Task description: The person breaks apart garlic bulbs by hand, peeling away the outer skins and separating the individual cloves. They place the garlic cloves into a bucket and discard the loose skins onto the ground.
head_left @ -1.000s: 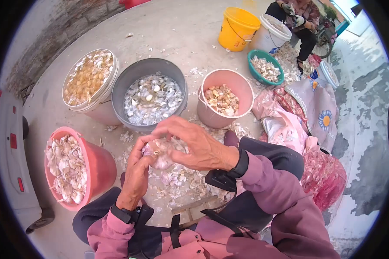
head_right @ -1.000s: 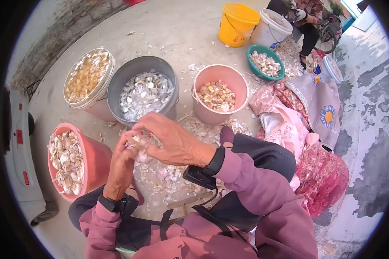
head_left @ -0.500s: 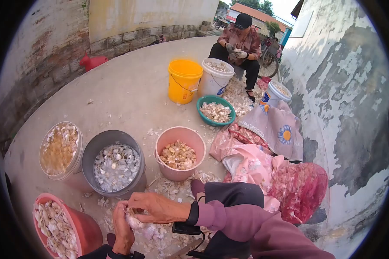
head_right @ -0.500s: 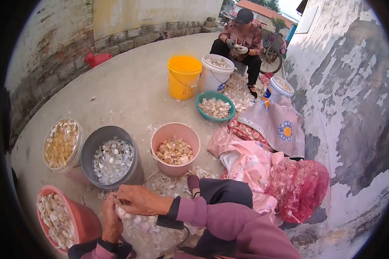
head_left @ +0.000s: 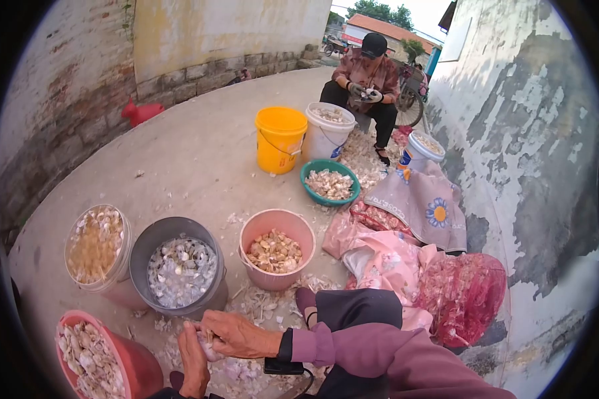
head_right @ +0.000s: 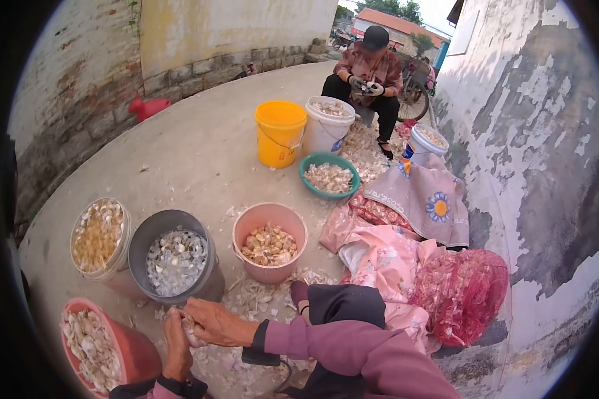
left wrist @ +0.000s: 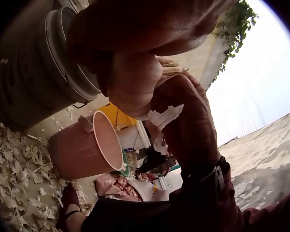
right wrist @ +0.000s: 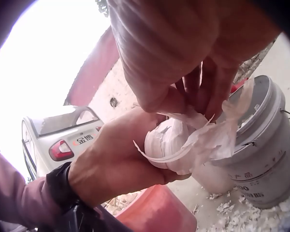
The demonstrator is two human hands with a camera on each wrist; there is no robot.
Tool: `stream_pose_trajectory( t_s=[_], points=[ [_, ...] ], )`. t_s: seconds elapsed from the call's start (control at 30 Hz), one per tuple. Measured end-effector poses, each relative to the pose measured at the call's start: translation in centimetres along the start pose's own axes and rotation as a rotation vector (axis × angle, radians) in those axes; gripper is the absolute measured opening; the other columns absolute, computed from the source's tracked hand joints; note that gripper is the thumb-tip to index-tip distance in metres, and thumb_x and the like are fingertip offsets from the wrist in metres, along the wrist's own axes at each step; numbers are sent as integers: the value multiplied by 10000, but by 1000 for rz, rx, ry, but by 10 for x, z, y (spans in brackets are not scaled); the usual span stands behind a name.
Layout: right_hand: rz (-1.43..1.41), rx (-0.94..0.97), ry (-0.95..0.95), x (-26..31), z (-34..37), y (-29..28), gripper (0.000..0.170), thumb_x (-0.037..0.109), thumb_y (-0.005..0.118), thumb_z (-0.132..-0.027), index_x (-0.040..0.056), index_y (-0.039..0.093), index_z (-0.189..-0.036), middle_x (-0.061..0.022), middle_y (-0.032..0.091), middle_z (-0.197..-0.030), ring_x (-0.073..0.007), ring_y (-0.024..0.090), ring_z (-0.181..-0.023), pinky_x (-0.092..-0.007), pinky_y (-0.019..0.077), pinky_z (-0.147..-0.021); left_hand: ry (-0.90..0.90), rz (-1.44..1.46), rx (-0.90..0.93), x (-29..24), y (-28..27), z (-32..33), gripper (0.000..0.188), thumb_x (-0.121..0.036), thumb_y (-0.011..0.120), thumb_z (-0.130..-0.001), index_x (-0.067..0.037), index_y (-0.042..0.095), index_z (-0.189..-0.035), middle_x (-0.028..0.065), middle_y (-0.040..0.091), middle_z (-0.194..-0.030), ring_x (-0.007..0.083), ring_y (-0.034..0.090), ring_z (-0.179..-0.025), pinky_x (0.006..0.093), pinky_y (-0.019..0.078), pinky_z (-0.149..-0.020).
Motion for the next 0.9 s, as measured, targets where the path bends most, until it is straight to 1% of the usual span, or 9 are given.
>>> stream_pose_trajectory(
  t_s=[0.1,0.17,0.3,0.4,0.47,0.53,0.6,0.73,0.9],
  points=[
    [-45,27,-4,0,-1,-1,291,-3,555,-765,0,522,-1053,-142,498,-943,-371,559,-817,-434,463,-688,7,1,17,20,-5,-5,526,-408,323,-1058,17,585,-892,95,577,-880,175,525,-803,324,432,-760],
    [-76,73,-4,1,-2,-2,271,-8,547,-772,6,519,-1041,-141,500,-960,-370,562,-826,-431,463,-689,-25,45,-67,50,-12,-16,503,-466,339,-1051,-47,574,-902,38,550,-853,128,512,-776,290,431,-722],
    [-105,139,-65,-1,-3,-3,215,-3,546,-827,23,523,-1039,-135,501,-996,-371,570,-842,-421,467,-686,-73,39,20,24,-15,-10,558,-502,312,-1047,-34,574,-890,37,562,-820,127,517,-744,285,441,-701],
    [-81,166,-90,4,-1,-5,187,18,558,-859,25,524,-1043,-136,500,-1001,-368,575,-845,-421,470,-677,-149,90,39,18,-13,-10,596,-519,307,-1035,-11,581,-884,81,571,-898,161,530,-826,312,451,-734],
    [-40,154,-81,6,2,-4,177,31,566,-872,21,524,-1043,-138,501,-1003,-367,577,-846,-425,470,-671,-147,122,24,17,-12,-7,635,-576,307,-1025,-22,575,-870,49,583,-823,134,533,-746,271,448,-723],
    [54,120,-127,5,4,0,165,41,576,-874,10,523,-1027,-137,495,-995,-368,574,-827,-436,462,-652,-172,139,91,24,-15,-9,652,-602,308,-1014,-26,593,-905,56,599,-876,140,554,-814,273,455,-756],
    [69,45,-120,6,7,6,134,45,569,-883,-7,514,-995,-145,489,-946,-380,563,-796,-447,444,-643,-193,232,52,35,-14,-13,651,-607,299,-1014,-33,602,-968,60,609,-952,145,566,-883,281,459,-794],
    [-1,-19,-35,2,5,9,116,42,545,-890,-18,507,-982,-168,482,-877,-389,548,-766,-453,433,-647,-149,225,141,40,-19,-19,655,-610,298,-1013,-31,603,-1021,56,609,-1009,153,572,-918,287,458,-831],
    [68,-134,59,-15,0,7,94,54,533,-891,-19,510,-946,-180,488,-849,-383,542,-756,-454,434,-664,-9,214,110,6,-6,-3,440,-487,543,-975,-89,516,-1160,32,583,-957,126,565,-861,287,476,-738]
  ],
)
Point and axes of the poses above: each hand's wrist, its own z-axis away from the middle knuckle, its own y-axis out of the palm, x = y × z, the point moved 1 cm from there along -z, towards the middle knuckle
